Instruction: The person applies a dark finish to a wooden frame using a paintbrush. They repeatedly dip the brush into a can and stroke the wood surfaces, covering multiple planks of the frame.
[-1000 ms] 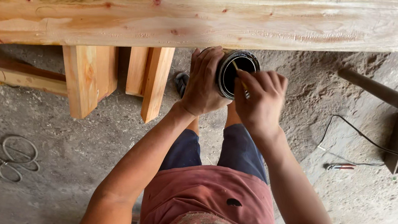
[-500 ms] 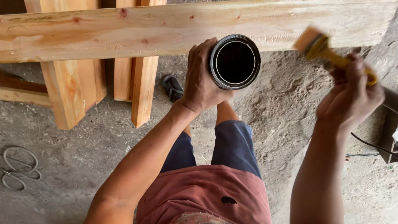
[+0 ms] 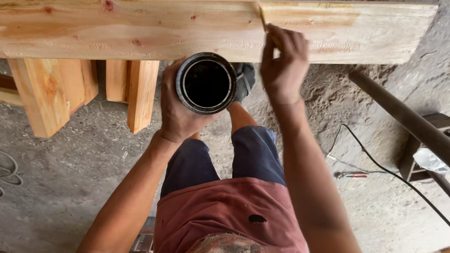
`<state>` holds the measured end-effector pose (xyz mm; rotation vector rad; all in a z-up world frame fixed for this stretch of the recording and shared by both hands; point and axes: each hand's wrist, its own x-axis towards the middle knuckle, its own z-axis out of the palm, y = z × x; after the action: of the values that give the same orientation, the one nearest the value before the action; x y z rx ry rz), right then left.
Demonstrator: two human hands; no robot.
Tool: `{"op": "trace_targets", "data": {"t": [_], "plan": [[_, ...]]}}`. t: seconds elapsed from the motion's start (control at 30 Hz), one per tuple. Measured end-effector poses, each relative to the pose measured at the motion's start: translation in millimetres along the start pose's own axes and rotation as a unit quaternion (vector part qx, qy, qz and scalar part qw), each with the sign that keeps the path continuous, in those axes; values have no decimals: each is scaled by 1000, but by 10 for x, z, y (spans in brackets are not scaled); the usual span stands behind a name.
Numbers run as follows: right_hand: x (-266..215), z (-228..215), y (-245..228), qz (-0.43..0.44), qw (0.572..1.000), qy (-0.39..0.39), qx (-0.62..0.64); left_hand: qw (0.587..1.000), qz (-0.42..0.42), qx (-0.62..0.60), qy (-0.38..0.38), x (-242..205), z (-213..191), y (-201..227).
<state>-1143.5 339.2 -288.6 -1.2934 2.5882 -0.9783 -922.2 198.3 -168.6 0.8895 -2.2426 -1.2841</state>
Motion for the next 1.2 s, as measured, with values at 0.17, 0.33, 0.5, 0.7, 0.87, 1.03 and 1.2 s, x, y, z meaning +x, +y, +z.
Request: {"op": "trace_targets", "data": {"t": [0.17,0.33,0.5,0.7,0.87,1.03,1.2], "plan": [[57,-971,1465,131,986,98,7,1000,-1,11,9,-44,-8,-25],[20,-1779,2600,217,951,217,-36,1000,5,17,0,-93,71,-44],[14,-1035,1992,159,933,0,-322,1000,-2,-8,-10,-47,186,-12],[38,-1018,1377,23,984,74,-158,1000,-7,4,-24,-71,245,-8],[213,-1541,1845,118,946,177,-246,999,-13,-22,-33,-114,251,-29],[-193,-1460,1993,70,988,17,-136,999,1,-4,-33,-112,295,-13],[-144,-1563,1566,157,954,121,-227,999,5,15,-30,-83,317,29]]}}
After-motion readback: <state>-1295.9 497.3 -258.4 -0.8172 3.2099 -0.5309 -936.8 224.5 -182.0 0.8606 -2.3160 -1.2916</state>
